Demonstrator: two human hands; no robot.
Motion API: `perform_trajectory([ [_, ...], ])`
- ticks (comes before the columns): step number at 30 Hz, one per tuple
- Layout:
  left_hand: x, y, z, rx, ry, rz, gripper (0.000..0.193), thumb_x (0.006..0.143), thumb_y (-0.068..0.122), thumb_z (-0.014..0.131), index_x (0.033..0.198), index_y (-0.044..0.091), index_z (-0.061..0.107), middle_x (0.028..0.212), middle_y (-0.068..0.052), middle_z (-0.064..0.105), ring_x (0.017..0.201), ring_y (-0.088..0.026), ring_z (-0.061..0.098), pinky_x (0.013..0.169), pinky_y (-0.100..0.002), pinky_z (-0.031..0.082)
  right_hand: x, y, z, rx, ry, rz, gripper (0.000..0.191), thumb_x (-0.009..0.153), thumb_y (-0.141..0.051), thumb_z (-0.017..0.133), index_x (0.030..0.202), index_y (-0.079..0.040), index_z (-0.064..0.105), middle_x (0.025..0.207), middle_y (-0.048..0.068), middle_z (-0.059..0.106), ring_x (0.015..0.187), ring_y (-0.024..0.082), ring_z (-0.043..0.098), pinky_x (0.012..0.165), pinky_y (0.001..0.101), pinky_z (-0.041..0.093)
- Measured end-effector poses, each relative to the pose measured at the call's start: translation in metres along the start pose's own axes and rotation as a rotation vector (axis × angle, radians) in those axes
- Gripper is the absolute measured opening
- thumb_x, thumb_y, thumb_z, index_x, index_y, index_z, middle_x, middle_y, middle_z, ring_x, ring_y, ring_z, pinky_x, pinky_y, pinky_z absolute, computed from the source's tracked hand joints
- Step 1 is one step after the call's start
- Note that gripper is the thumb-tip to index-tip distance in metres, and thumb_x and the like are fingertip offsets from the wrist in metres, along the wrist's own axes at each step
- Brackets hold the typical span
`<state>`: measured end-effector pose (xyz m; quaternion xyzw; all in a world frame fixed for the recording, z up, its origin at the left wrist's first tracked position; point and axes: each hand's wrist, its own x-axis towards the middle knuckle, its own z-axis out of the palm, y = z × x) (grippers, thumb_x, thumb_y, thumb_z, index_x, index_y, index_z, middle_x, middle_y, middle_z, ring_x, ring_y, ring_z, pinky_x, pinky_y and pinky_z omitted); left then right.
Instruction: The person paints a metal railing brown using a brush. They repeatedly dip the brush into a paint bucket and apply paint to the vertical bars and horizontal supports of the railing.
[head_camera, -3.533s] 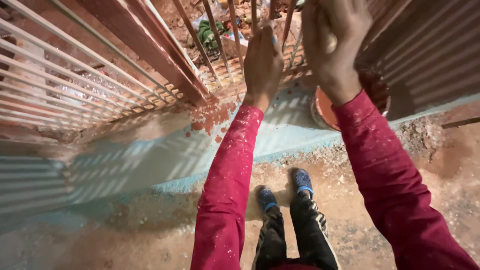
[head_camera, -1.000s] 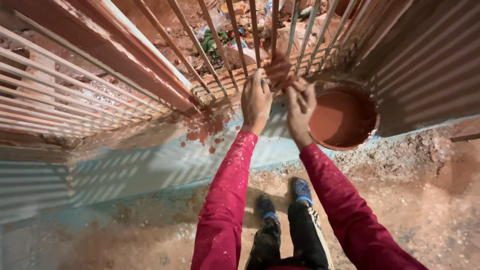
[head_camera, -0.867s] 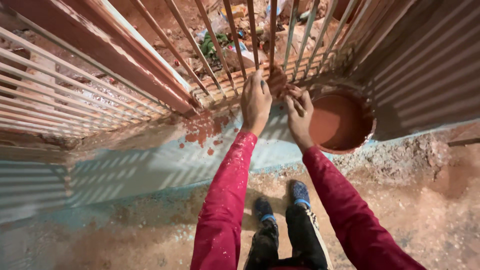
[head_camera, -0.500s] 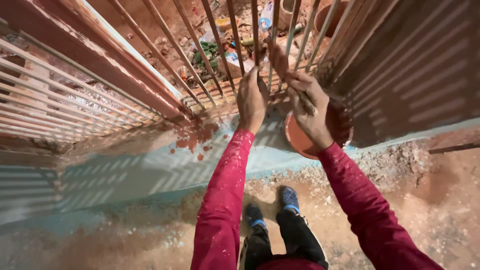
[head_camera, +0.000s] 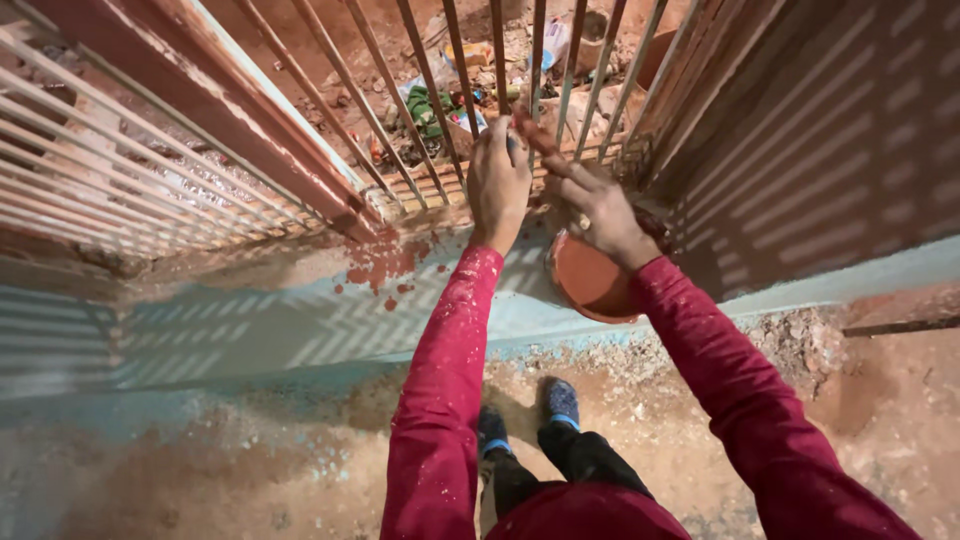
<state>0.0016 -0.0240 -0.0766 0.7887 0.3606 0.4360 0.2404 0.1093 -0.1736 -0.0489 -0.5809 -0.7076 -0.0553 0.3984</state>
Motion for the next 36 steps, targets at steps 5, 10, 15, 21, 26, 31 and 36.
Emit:
perform_trajectory([
  [5, -0.004, 0.011, -0.009, 0.037, 0.082, 0.118, 0.033, 0.099, 0.009, 0.057, 0.132, 0.003, 0.058, 0.122, -0.02, 0.068, 0.111, -0.037, 0.067, 0.095, -0.045, 0.057, 0.014, 0.017, -0.027, -0.104, 0.182, -0.133, 0.032, 0.089, 0.004, 0.073, 0.118, -0.007, 0.064, 0.146, 0.012, 0.064, 0.127, 0.036, 0.066, 0.101, 0.0457, 0.059],
  [10, -0.003, 0.025, -0.013, 0.082, 0.075, 0.045, 0.032, 0.097, 0.008, 0.061, 0.128, 0.002, 0.062, 0.119, -0.02, 0.071, 0.106, -0.038, 0.07, 0.088, -0.044, 0.058, 0.005, 0.022, -0.035, -0.02, 0.063, -0.117, 0.046, 0.08, 0.005, 0.074, 0.124, -0.002, 0.064, 0.146, 0.018, 0.06, 0.131, 0.04, 0.058, 0.105, 0.0504, 0.052],
  [15, -0.005, 0.022, -0.019, 0.043, 0.013, -0.034, 0.032, 0.099, 0.007, 0.059, 0.131, 0.001, 0.06, 0.122, -0.019, 0.07, 0.111, -0.035, 0.069, 0.096, -0.043, 0.056, -0.007, 0.032, -0.011, 0.062, -0.088, 0.018, 0.054, 0.068, 0.004, 0.077, 0.121, -0.003, 0.066, 0.142, 0.016, 0.062, 0.124, 0.038, 0.061, 0.103, 0.0487, 0.052],
  [21, -0.005, 0.011, -0.025, 0.067, 0.055, 0.045, 0.035, 0.095, 0.006, 0.06, 0.13, 0.0, 0.061, 0.124, -0.021, 0.069, 0.116, -0.037, 0.066, 0.102, -0.044, 0.052, 0.002, 0.033, -0.006, 0.116, -0.019, -0.005, 0.046, 0.073, 0.008, 0.071, 0.117, -0.003, 0.066, 0.145, 0.016, 0.062, 0.128, 0.036, 0.064, 0.107, 0.045, 0.054],
  [26, -0.004, 0.013, -0.019, 0.074, 0.034, 0.032, 0.036, 0.096, 0.008, 0.059, 0.131, -0.001, 0.061, 0.124, -0.021, 0.069, 0.116, -0.035, 0.067, 0.104, -0.043, 0.053, 0.009, 0.029, -0.011, 0.151, 0.274, 0.014, 0.028, 0.097, 0.007, 0.073, 0.121, -0.005, 0.066, 0.145, 0.012, 0.064, 0.127, 0.028, 0.068, 0.108, 0.037, 0.056],
  [31, -0.005, 0.01, -0.017, -0.008, -0.027, -0.023, 0.033, 0.102, 0.013, 0.057, 0.131, -0.003, 0.059, 0.126, -0.023, 0.067, 0.112, -0.035, 0.068, 0.097, -0.041, 0.055, -0.01, 0.027, 0.009, 0.269, 0.016, 0.227, 0.038, 0.089, 0.006, 0.068, 0.126, -0.003, 0.067, 0.135, 0.017, 0.065, 0.118, 0.034, 0.067, 0.101, 0.0402, 0.053],
  [36, -0.003, -0.004, -0.02, 0.02, 0.014, 0.063, 0.032, 0.1, 0.011, 0.057, 0.13, 0.0, 0.06, 0.123, -0.02, 0.069, 0.114, -0.036, 0.068, 0.101, -0.043, 0.054, -0.011, 0.014, 0.02, 0.151, 0.046, 0.174, 0.029, 0.093, 0.007, 0.069, 0.121, -0.001, 0.066, 0.14, 0.019, 0.064, 0.118, 0.034, 0.067, 0.096, 0.0406, 0.057],
])
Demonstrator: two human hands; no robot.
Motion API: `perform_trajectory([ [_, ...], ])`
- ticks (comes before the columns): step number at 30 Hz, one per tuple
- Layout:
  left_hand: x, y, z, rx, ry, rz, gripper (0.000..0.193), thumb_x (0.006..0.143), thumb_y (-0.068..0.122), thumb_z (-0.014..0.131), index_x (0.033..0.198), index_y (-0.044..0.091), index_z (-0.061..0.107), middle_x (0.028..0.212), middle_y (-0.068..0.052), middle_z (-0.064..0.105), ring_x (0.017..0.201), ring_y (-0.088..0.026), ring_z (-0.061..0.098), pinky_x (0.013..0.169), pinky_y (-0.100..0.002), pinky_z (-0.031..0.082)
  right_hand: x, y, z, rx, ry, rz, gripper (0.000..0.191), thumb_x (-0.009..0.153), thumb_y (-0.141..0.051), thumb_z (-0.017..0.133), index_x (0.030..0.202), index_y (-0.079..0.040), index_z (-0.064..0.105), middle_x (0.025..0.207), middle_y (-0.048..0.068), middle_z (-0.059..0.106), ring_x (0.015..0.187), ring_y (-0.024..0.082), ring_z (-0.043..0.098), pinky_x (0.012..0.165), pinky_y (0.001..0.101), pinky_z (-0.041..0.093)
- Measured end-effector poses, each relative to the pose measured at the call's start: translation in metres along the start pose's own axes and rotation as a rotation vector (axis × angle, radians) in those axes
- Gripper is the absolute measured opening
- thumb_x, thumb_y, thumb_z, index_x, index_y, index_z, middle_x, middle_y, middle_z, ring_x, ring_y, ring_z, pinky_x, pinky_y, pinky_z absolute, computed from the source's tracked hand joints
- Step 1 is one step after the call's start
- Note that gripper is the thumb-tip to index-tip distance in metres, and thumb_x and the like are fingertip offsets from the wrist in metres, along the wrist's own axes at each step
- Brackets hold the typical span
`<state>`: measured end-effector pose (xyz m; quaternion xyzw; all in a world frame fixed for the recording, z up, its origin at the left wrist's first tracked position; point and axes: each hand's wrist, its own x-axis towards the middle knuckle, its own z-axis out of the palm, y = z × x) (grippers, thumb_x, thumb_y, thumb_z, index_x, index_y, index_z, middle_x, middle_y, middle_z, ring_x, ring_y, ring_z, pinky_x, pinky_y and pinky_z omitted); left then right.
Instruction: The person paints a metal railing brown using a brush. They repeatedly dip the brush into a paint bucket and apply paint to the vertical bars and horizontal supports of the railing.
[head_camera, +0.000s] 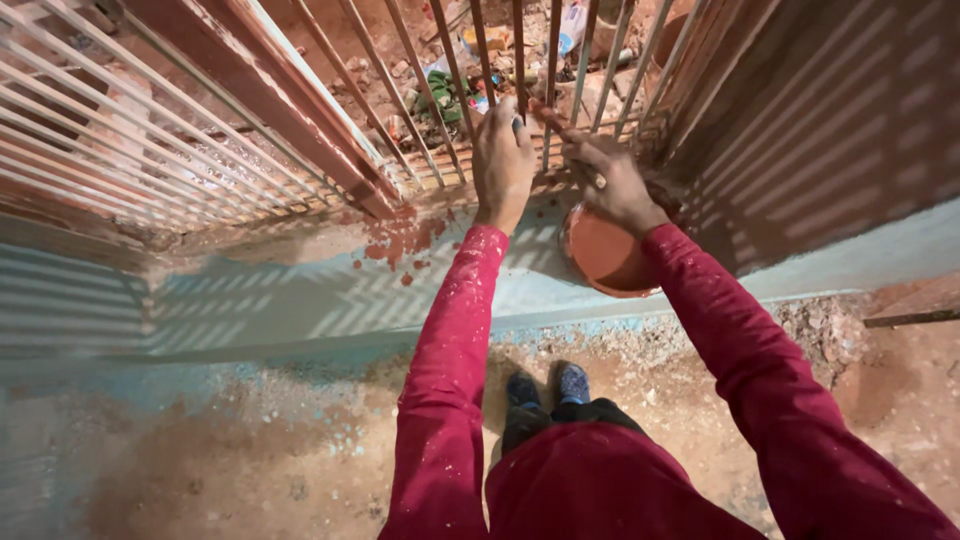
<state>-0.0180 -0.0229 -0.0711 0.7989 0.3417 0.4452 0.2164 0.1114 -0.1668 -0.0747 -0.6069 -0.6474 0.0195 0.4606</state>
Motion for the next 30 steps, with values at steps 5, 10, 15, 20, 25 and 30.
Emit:
perform_trajectory([
  [5, -0.005, -0.007, -0.001, -0.02, 0.007, 0.007, 0.033, 0.098, 0.008, 0.058, 0.13, 0.002, 0.061, 0.124, -0.019, 0.069, 0.116, -0.036, 0.067, 0.102, -0.043, 0.054, 0.022, -0.037, -0.006, -0.033, 0.199, -0.085, 0.023, 0.093, 0.007, 0.07, 0.114, 0.0, 0.065, 0.133, 0.018, 0.068, 0.105, 0.029, 0.072, 0.084, 0.0383, 0.059],
  [10, -0.008, -0.009, -0.008, -0.093, 0.034, 0.186, 0.048, 0.084, 0.004, 0.06, 0.131, -0.003, 0.056, 0.119, -0.022, 0.067, 0.114, -0.041, 0.064, 0.1, -0.047, 0.051, 0.041, -0.052, 0.005, -0.156, 0.363, -0.174, 0.024, 0.095, 0.008, 0.073, 0.116, -0.001, 0.063, 0.129, 0.015, 0.068, 0.106, 0.033, 0.073, 0.086, 0.0396, 0.061],
  [15, 0.002, -0.01, -0.004, -0.049, -0.087, 0.005, 0.031, 0.101, 0.006, 0.059, 0.131, 0.003, 0.06, 0.125, -0.018, 0.069, 0.117, -0.037, 0.067, 0.102, -0.045, 0.053, 0.044, -0.047, 0.04, -0.189, 0.302, 0.042, 0.02, 0.09, 0.005, 0.07, 0.107, -0.005, 0.065, 0.12, 0.016, 0.069, 0.097, 0.033, 0.072, 0.08, 0.04, 0.06],
  [20, -0.002, -0.021, -0.013, -0.079, -0.133, 0.034, 0.039, 0.096, 0.004, 0.06, 0.135, 0.0, 0.057, 0.128, -0.019, 0.066, 0.121, -0.037, 0.063, 0.104, -0.045, 0.052, 0.053, -0.053, 0.056, -0.165, 0.43, 0.081, 0.017, 0.097, 0.006, 0.069, 0.11, -0.005, 0.064, 0.118, 0.011, 0.069, 0.096, 0.031, 0.072, 0.08, 0.0399, 0.058],
  [25, -0.005, -0.034, -0.017, -0.18, -0.107, 0.112, 0.044, 0.093, -0.001, 0.06, 0.137, 0.0, 0.055, 0.131, -0.019, 0.065, 0.125, -0.037, 0.061, 0.107, -0.044, 0.051, 0.053, -0.062, 0.061, -0.162, 0.542, -0.025, 0.016, 0.097, 0.008, 0.067, 0.109, -0.001, 0.06, 0.126, 0.017, 0.066, 0.091, 0.031, 0.069, 0.077, 0.0382, 0.056],
  [30, 0.001, -0.039, 0.003, -0.1, -0.135, 0.045, 0.038, 0.098, 0.006, 0.062, 0.136, 0.004, 0.058, 0.134, -0.016, 0.065, 0.125, -0.036, 0.064, 0.108, -0.043, 0.052, 0.037, -0.058, 0.078, -0.152, 0.43, 0.207, 0.021, 0.092, 0.007, 0.068, 0.111, -0.001, 0.066, 0.118, 0.015, 0.069, 0.089, 0.033, 0.068, 0.076, 0.0415, 0.055],
])
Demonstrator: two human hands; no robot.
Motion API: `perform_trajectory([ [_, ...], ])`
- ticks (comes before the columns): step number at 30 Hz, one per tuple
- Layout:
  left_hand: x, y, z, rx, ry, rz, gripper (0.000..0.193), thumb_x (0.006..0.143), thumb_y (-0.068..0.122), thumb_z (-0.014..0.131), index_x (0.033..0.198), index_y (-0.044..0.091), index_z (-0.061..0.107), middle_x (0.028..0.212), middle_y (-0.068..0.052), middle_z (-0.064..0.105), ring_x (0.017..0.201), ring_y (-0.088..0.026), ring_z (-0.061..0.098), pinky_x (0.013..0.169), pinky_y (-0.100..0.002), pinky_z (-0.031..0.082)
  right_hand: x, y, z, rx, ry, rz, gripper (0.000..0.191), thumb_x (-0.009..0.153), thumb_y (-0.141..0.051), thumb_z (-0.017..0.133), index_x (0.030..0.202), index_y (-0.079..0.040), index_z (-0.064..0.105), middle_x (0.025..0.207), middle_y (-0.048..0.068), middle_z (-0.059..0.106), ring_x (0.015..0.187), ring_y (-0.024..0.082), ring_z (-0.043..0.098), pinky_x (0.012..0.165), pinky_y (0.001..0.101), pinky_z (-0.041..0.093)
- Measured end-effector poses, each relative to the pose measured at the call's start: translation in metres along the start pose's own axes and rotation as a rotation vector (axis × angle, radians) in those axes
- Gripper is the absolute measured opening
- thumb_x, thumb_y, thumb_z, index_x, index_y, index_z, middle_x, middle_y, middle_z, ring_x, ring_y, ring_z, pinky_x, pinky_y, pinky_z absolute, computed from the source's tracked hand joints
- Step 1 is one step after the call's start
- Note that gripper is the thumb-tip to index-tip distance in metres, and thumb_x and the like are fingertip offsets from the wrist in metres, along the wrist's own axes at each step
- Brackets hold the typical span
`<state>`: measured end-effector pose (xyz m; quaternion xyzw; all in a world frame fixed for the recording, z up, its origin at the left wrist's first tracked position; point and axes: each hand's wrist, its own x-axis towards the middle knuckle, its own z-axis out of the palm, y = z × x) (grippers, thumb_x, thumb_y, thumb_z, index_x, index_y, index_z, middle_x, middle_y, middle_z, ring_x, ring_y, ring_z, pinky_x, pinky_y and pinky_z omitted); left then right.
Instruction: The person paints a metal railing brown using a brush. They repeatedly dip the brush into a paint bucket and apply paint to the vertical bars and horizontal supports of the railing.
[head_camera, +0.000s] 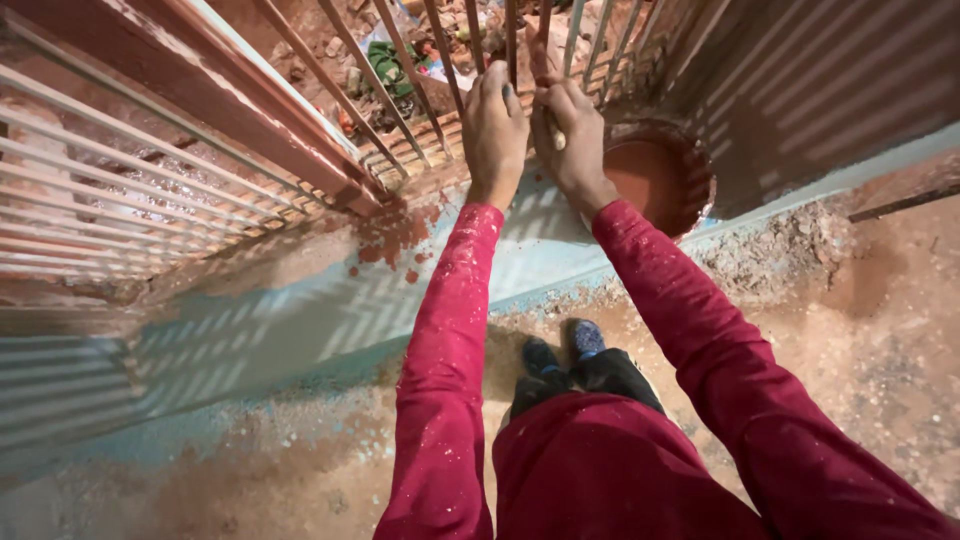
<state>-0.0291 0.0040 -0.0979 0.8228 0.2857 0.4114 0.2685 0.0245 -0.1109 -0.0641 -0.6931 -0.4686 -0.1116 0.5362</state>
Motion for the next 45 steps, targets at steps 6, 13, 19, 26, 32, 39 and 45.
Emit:
perform_trajectory([
  [6, -0.006, -0.004, 0.005, -0.017, -0.047, 0.013, 0.045, 0.102, 0.006, 0.056, 0.146, 0.004, 0.052, 0.145, -0.017, 0.06, 0.133, -0.033, 0.061, 0.113, -0.041, 0.049, -0.01, 0.011, -0.008, -0.109, -0.017, -0.211, 0.024, 0.093, 0.005, 0.07, 0.115, -0.002, 0.064, 0.129, 0.017, 0.065, 0.11, 0.038, 0.068, 0.091, 0.0449, 0.057],
  [13, -0.005, -0.01, 0.012, 0.018, -0.141, -0.091, 0.046, 0.098, 0.011, 0.058, 0.143, 0.005, 0.052, 0.144, -0.016, 0.06, 0.128, -0.032, 0.062, 0.108, -0.039, 0.051, -0.032, 0.04, -0.015, -0.189, -0.294, -0.186, 0.03, 0.087, -0.001, 0.067, 0.117, -0.002, 0.063, 0.136, 0.016, 0.061, 0.116, 0.038, 0.062, 0.094, 0.0459, 0.053],
  [19, -0.01, -0.018, 0.014, 0.009, -0.07, -0.022, 0.04, 0.103, 0.011, 0.057, 0.142, 0.005, 0.055, 0.139, -0.015, 0.064, 0.128, -0.033, 0.064, 0.109, -0.041, 0.053, -0.043, 0.06, -0.019, -0.25, -0.432, -0.204, 0.035, 0.087, -0.003, 0.064, 0.122, -0.006, 0.064, 0.14, 0.012, 0.06, 0.116, 0.036, 0.06, 0.097, 0.0452, 0.053],
  [26, -0.01, -0.006, 0.016, 0.021, -0.111, -0.084, 0.04, 0.098, 0.01, 0.057, 0.138, 0.003, 0.057, 0.137, -0.017, 0.062, 0.124, -0.036, 0.062, 0.103, -0.042, 0.051, -0.042, 0.063, -0.035, -0.204, -0.409, -0.255, 0.035, 0.088, -0.006, 0.065, 0.123, -0.003, 0.064, 0.136, 0.02, 0.06, 0.111, 0.041, 0.061, 0.091, 0.0494, 0.054],
  [32, -0.018, -0.01, 0.026, 0.021, -0.084, -0.037, 0.04, 0.098, 0.01, 0.057, 0.136, 0.0, 0.057, 0.136, -0.021, 0.063, 0.125, -0.038, 0.062, 0.106, -0.043, 0.05, -0.056, 0.046, -0.026, 0.119, -0.127, 0.053, 0.022, 0.097, 0.005, 0.064, 0.118, -0.002, 0.064, 0.134, 0.015, 0.067, 0.118, 0.029, 0.07, 0.098, 0.036, 0.058],
  [39, -0.025, -0.009, 0.024, 0.029, -0.077, -0.049, 0.038, 0.1, 0.011, 0.056, 0.136, -0.001, 0.058, 0.135, -0.022, 0.064, 0.125, -0.037, 0.062, 0.107, -0.043, 0.051, -0.055, 0.043, -0.005, 0.27, 0.209, 0.117, 0.009, 0.104, 0.0, 0.064, 0.11, 0.002, 0.058, 0.13, 0.015, 0.067, 0.113, 0.022, 0.068, 0.097, 0.0321, 0.056],
  [45, -0.021, -0.006, 0.016, 0.044, -0.071, -0.058, 0.039, 0.099, 0.008, 0.055, 0.137, 0.0, 0.058, 0.135, -0.021, 0.065, 0.122, -0.037, 0.064, 0.104, -0.043, 0.052, -0.063, 0.059, 0.009, 0.373, 0.092, 0.374, 0.018, 0.102, -0.006, 0.065, 0.118, 0.001, 0.064, 0.117, 0.016, 0.072, 0.102, 0.02, 0.069, 0.089, 0.0303, 0.057],
])
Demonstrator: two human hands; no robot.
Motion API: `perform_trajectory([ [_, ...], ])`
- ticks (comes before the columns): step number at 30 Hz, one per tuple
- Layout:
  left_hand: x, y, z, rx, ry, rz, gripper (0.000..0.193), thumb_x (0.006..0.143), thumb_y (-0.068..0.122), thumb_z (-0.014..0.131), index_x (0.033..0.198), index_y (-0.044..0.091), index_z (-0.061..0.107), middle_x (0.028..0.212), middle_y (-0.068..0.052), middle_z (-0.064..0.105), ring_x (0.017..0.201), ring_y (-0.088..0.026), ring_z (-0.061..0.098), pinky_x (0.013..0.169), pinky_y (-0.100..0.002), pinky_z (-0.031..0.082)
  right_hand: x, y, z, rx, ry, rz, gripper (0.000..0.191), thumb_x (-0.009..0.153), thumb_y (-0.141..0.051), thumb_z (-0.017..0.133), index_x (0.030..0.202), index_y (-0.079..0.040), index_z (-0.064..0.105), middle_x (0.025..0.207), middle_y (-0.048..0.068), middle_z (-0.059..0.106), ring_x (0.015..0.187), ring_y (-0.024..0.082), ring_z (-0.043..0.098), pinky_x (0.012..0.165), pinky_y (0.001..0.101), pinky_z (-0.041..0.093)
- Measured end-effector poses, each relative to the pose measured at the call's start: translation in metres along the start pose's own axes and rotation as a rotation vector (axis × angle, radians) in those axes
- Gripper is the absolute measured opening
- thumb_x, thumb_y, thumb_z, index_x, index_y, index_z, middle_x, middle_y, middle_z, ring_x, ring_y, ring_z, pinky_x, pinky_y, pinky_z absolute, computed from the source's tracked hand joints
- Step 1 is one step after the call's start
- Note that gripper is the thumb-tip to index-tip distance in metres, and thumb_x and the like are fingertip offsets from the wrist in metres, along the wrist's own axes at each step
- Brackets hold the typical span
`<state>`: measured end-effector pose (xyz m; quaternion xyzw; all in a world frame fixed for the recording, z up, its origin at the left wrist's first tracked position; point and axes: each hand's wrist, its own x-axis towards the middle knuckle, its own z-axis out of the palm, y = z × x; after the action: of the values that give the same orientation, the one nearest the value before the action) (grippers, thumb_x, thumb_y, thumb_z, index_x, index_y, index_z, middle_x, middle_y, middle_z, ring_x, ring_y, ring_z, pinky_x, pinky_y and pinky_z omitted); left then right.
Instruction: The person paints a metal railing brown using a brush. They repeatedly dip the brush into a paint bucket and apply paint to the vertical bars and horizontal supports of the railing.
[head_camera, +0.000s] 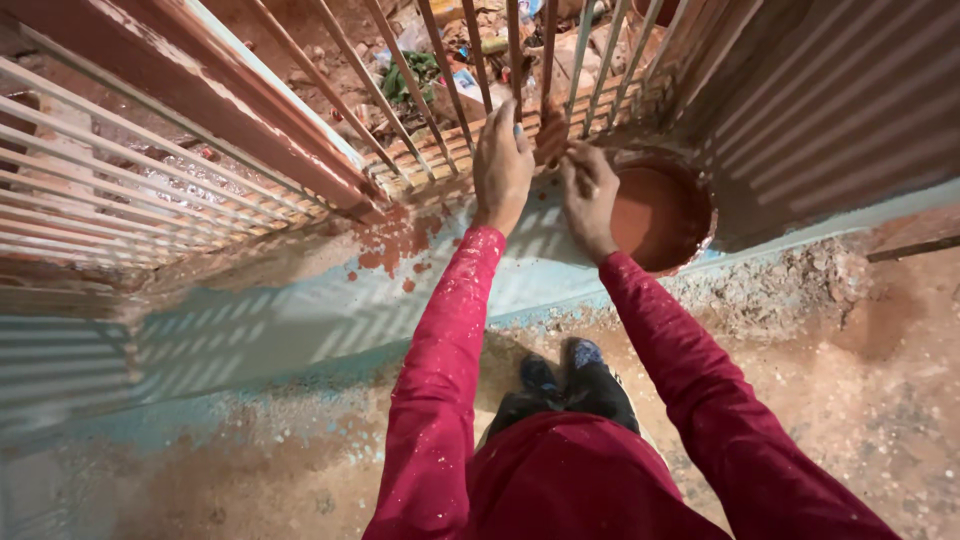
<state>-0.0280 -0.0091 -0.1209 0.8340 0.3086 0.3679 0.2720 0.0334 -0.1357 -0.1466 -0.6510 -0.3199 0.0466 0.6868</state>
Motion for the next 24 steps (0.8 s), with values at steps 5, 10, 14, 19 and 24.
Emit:
perform_trajectory([
  [5, 0.004, -0.001, 0.005, 0.017, 0.0, -0.014, 0.041, 0.097, 0.007, 0.056, 0.137, -0.001, 0.057, 0.132, -0.022, 0.065, 0.121, -0.039, 0.064, 0.104, -0.044, 0.052, 0.033, -0.009, -0.006, 0.41, 0.094, -0.071, 0.01, 0.105, -0.01, 0.065, 0.113, -0.004, 0.063, 0.127, 0.015, 0.069, 0.111, 0.021, 0.071, 0.095, 0.0335, 0.061],
  [10, 0.001, -0.003, 0.014, 0.022, 0.018, -0.008, 0.037, 0.1, 0.01, 0.056, 0.135, -0.001, 0.058, 0.133, -0.023, 0.065, 0.122, -0.039, 0.064, 0.106, -0.045, 0.051, 0.044, -0.001, -0.014, 0.526, 0.149, -0.071, 0.01, 0.103, -0.009, 0.066, 0.11, -0.004, 0.063, 0.122, 0.016, 0.071, 0.109, 0.023, 0.074, 0.095, 0.038, 0.068],
  [14, 0.001, -0.004, 0.014, 0.022, 0.023, -0.02, 0.036, 0.101, 0.011, 0.054, 0.135, -0.001, 0.059, 0.132, -0.023, 0.066, 0.122, -0.039, 0.064, 0.105, -0.044, 0.051, 0.038, 0.019, -0.008, 0.449, 0.09, 0.04, 0.01, 0.102, -0.004, 0.066, 0.11, -0.001, 0.061, 0.123, 0.013, 0.069, 0.105, 0.02, 0.072, 0.089, 0.0316, 0.061],
  [19, 0.002, 0.0, 0.01, 0.051, 0.02, -0.029, 0.036, 0.102, 0.011, 0.053, 0.136, -0.001, 0.059, 0.133, -0.022, 0.065, 0.122, -0.038, 0.065, 0.107, -0.043, 0.052, 0.042, 0.013, -0.011, 0.301, -0.018, 0.057, 0.013, 0.104, -0.004, 0.066, 0.115, 0.001, 0.061, 0.12, 0.012, 0.068, 0.099, 0.017, 0.069, 0.084, 0.0309, 0.059],
  [24, 0.004, 0.008, 0.012, 0.032, -0.004, -0.078, 0.037, 0.102, 0.011, 0.053, 0.137, 0.0, 0.058, 0.134, -0.022, 0.064, 0.121, -0.038, 0.064, 0.103, -0.044, 0.052, 0.038, -0.007, -0.017, 0.519, 0.027, 0.129, 0.018, 0.102, -0.007, 0.066, 0.117, 0.0, 0.059, 0.115, 0.012, 0.069, 0.094, 0.018, 0.07, 0.078, 0.0338, 0.061],
])
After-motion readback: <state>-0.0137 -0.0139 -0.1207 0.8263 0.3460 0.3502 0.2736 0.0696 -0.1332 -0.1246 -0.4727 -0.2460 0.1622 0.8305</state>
